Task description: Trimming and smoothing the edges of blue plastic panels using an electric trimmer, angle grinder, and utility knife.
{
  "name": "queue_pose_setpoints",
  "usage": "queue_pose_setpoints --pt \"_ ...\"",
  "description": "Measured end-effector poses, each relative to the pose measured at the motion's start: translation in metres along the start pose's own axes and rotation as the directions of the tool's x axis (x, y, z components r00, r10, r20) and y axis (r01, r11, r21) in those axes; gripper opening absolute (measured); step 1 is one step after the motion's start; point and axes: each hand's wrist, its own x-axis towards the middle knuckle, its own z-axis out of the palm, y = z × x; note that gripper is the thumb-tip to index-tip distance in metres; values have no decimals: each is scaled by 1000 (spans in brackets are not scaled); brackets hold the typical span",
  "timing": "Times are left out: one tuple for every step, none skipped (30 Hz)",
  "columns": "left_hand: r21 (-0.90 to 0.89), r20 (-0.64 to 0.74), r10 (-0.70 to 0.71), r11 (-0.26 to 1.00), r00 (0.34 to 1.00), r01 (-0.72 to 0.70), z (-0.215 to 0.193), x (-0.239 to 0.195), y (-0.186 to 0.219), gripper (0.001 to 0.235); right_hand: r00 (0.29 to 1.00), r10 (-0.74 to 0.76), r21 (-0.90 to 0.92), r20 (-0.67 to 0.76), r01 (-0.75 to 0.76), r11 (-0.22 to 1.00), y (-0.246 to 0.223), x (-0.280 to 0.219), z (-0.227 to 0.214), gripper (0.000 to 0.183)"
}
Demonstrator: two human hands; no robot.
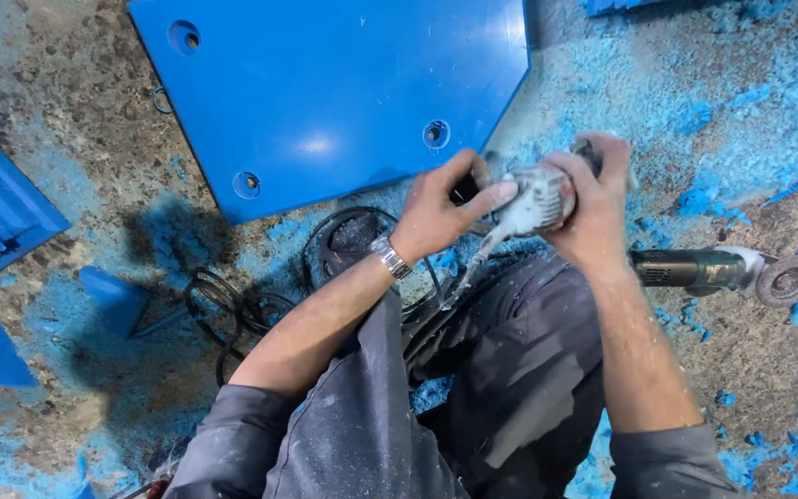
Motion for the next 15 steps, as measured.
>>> queue_pose_setpoints --pt "2 -1 -1 1000 1000 1 5 -2 -6 42 1000 0 3 0 0 1000 3 -5 0 69" --pt "-30 3 104 994 995 -104 9 -5 -13 43 1000 21 -27 18 -20 999 7 -11 -1 62" --pt "-65 10 209 976 978 -208 15 -7 -19 43 998 47 -62 35 -45 997 10 -18 -2 55" --pt "-66 15 208 976 978 -207 20 -9 -25 43 998 51 -63 35 -49 997 8 -19 -6 55" --pt "-71 76 102 993 992 -97 24 -9 -30 43 996 43 -96 79 -35 995 7 -19 -9 60" --pt "-68 138 -4 998 990 14 29 -8 -35 43 992 36 -129 123 -20 991 6 -18 -13 65" --pt "-67 141 -4 998 990 14 31 -8 -41 43 992 39 -129 122 -23 991 7 -21 -13 65" --pt "-133 194 -5 991 981 32 33 -8 -46 43 990 47 -141 131 -28 990 8 -25 -13 65" --pt "-197 246 -2 979 969 52 35 -7 -52 44 989 53 -153 140 -31 988 9 -27 -12 66" --pt "-196 248 -1 979 969 51 37 -8 -53 44 989 55 -153 138 -33 988 12 -29 -11 66" --pt "-133 209 52 991 977 -24 37 -9 -53 43 985 58 -160 161 -32 987 15 -31 -10 66" --pt "-66 174 107 993 979 -97 38 -10 -54 42 981 61 -166 183 -30 986 19 -32 -8 66" --pt "-69 180 109 993 978 -98 38 -7 -59 42 981 67 -170 182 -36 985 22 -31 -7 66" --pt "-45 231 37 999 972 -27 38 -3 -64 42 977 65 -232 203 -16 972 25 -30 -6 66" --pt "-18 281 -36 999 959 42 39 -1 -69 42 972 65 -294 226 4 956 29 -30 -6 66"
